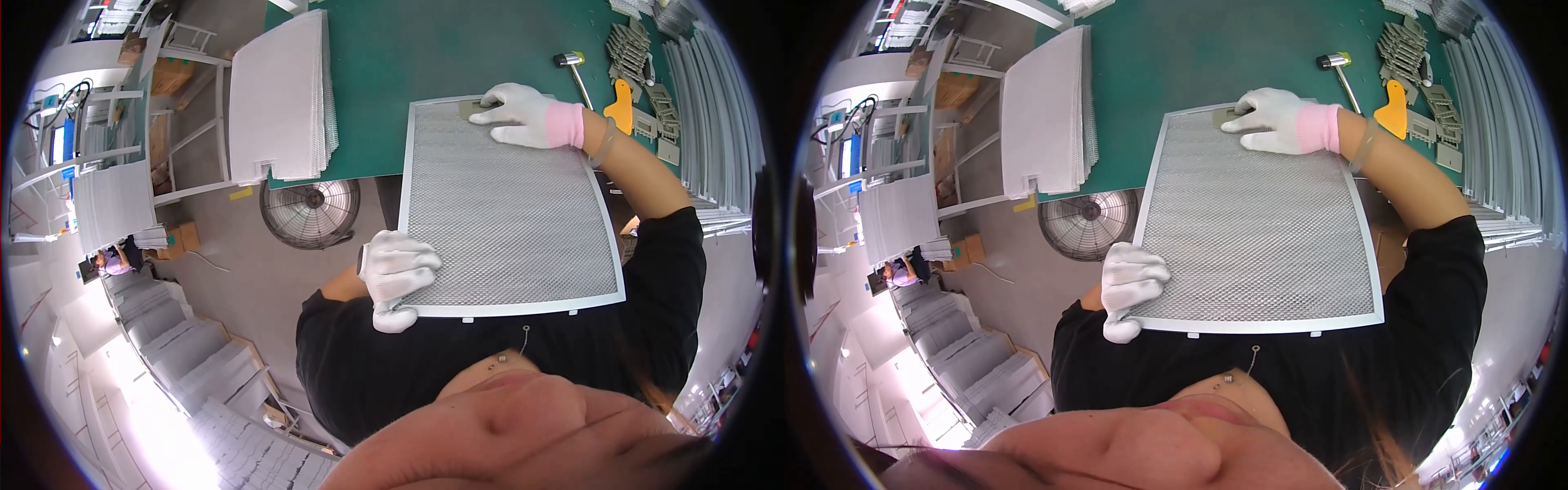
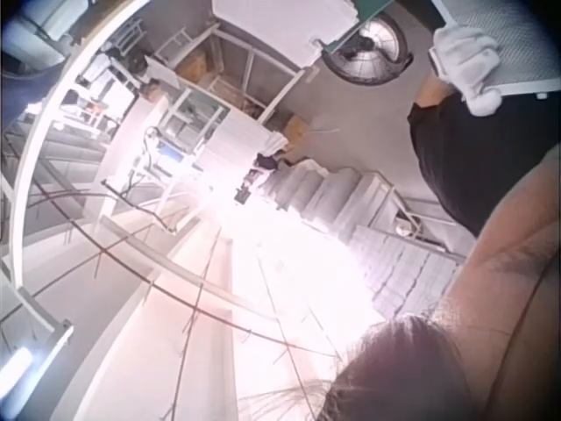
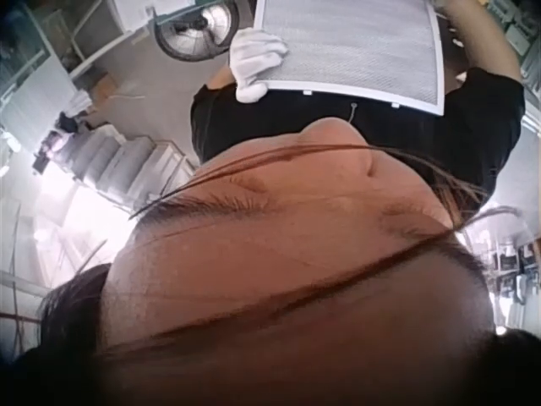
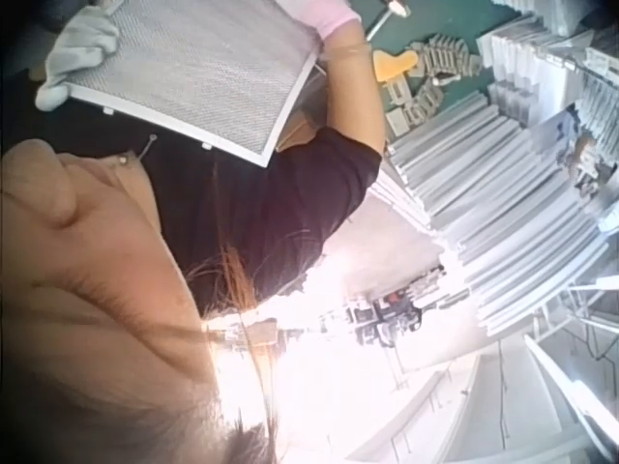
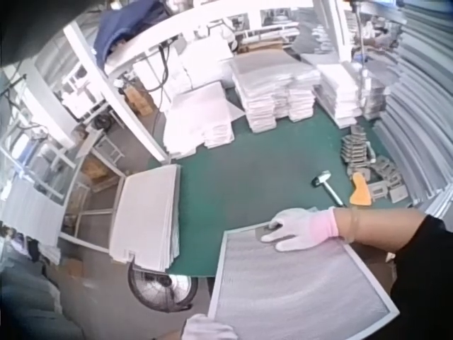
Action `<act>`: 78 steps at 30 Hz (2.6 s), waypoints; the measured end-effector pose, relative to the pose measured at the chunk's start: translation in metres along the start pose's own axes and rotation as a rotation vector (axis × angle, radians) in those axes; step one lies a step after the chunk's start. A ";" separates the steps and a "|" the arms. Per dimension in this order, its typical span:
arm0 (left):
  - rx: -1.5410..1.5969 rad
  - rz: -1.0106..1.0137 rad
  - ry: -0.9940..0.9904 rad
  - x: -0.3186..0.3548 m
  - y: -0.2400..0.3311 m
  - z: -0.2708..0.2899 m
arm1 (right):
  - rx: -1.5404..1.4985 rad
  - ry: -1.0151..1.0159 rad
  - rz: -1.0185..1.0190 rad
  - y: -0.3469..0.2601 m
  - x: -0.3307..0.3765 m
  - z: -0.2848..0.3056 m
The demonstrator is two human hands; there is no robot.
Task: Assemble metal mesh filters by fitting components into a frame and securing them with tools.
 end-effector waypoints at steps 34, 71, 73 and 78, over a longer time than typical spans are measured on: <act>-0.005 -0.007 0.107 -0.016 -0.015 0.028 | -0.122 -0.313 -0.148 0.008 -0.061 0.067; -0.244 -0.122 0.650 -0.110 -0.111 0.082 | 0.006 0.703 0.322 -0.087 0.100 0.190; -0.234 -0.294 0.611 -0.113 -0.106 0.081 | -0.019 0.734 0.330 -0.085 0.104 0.185; -0.560 -0.212 0.533 -0.119 -0.102 0.077 | -0.092 1.444 0.242 -0.076 0.117 0.167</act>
Point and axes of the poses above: each hand's wrist, its own x-axis away from the middle knuckle, its own z-axis out of the back of the hand, y = z × x, the point moved 4 cm from there along -x, towards the middle knuckle, and after that the axes turned 1 degree about x, right-handed, at the moved point
